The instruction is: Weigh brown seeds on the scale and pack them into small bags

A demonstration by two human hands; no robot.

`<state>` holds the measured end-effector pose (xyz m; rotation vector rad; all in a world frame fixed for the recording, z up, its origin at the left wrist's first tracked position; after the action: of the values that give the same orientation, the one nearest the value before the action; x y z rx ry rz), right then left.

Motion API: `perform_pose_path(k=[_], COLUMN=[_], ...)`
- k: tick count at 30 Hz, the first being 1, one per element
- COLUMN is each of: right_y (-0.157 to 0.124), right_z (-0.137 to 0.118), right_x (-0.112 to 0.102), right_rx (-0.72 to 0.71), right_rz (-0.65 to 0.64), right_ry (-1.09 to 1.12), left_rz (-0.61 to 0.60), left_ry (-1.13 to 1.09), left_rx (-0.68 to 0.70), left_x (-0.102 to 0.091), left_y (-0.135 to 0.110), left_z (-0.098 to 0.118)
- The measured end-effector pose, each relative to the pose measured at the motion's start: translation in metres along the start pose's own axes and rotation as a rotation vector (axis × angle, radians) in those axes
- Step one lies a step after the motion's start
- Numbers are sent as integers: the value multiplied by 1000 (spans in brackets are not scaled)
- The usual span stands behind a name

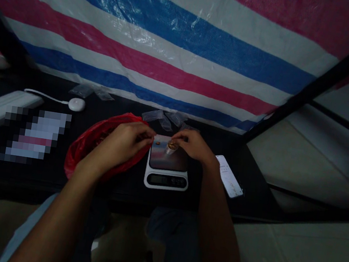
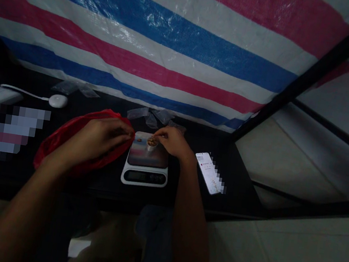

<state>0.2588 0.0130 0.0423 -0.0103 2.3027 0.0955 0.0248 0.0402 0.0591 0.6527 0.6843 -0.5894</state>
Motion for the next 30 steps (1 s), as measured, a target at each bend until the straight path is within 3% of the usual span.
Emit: perform_pose_path(k=[6,11,30], right_y=[-23,-29,-28], right_z=[-7,-9,-7], right_x=[-21,-16,-11], right_rx=[-62,-51,-66], right_rz=[76,25,33], right_ry=[139,212,224], left_rz=[89,107,116], left_ry=[-207,-262,-280], left_rx=[59,68,82], left_x=[23,35,40], left_y=[12,21,23], left_z=[17,21,17])
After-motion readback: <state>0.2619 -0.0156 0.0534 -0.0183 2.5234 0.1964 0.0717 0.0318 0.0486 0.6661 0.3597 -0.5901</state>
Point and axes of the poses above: each hand's wrist, its own y-axis towards the middle knuckle, its own x-axis out of the palm, z = x × y, the point moved 3 cm from there along y, towards the middle knuckle, and after that the axes turned 3 degrees about x, right-handed, at the moved point
